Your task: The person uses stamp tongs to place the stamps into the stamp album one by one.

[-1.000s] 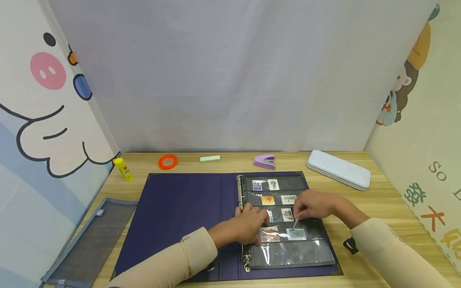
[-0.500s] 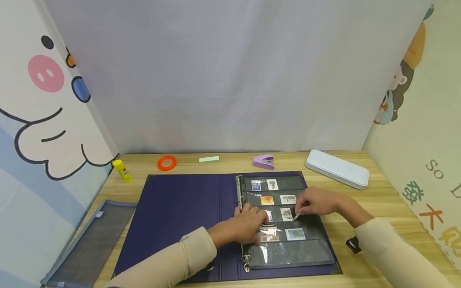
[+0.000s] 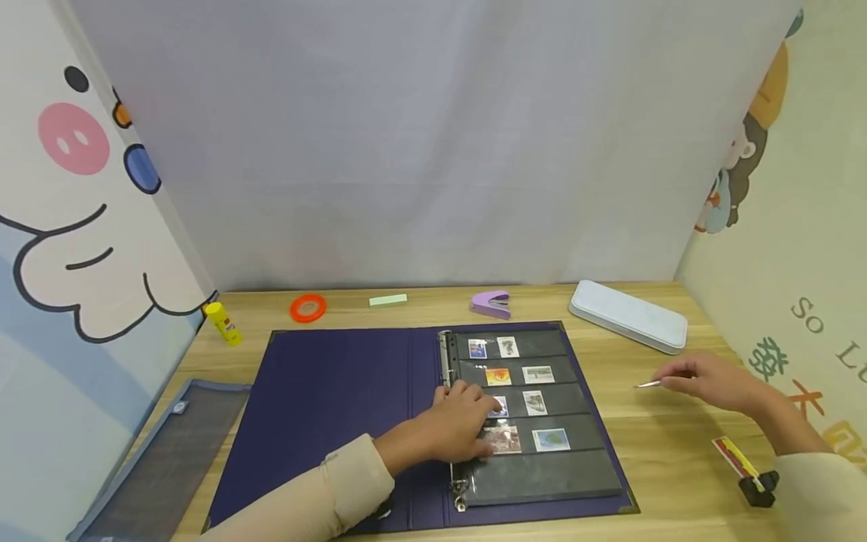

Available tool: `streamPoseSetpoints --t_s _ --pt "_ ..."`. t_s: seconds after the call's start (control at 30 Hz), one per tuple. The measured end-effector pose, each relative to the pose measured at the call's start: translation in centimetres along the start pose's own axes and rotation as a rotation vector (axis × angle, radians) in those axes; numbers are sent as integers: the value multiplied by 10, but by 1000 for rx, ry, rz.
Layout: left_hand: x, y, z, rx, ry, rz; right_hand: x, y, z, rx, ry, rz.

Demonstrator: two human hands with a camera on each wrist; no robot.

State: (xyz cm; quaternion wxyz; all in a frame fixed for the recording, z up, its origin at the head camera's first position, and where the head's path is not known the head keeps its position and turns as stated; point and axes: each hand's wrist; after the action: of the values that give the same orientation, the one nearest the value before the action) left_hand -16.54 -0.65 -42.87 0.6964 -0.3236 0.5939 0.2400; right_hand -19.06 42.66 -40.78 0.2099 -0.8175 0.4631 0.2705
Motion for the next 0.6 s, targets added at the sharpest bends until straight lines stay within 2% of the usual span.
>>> streamPoseSetpoints --t_s 0.13,0.2,0.43,0.53,0.6 --pt "3 -6 1 16 2 34 -11 -32 21 90 81 -28" --pt "7 -10 3 29 14 45 -14 -46 29 126 81 -29" --pt "15 -18 15 69 41 5 -16 -83 49 299 -81 57" --pt "16 -18 19 47 66 3 -17 -93 57 307 -109 85" --pt "17 -18 22 26 93 10 -18 -98 63 281 -108 96"
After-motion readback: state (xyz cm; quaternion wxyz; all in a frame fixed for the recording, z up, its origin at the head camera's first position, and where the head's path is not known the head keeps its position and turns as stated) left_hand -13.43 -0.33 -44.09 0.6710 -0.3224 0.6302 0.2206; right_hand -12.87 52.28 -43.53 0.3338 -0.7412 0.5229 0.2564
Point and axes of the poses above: each hand's wrist, its own y-axis towards the middle knuckle, its own x-axis out of the palm, z = x × y, and after that the axes turned 12 degrees about y, right-handed
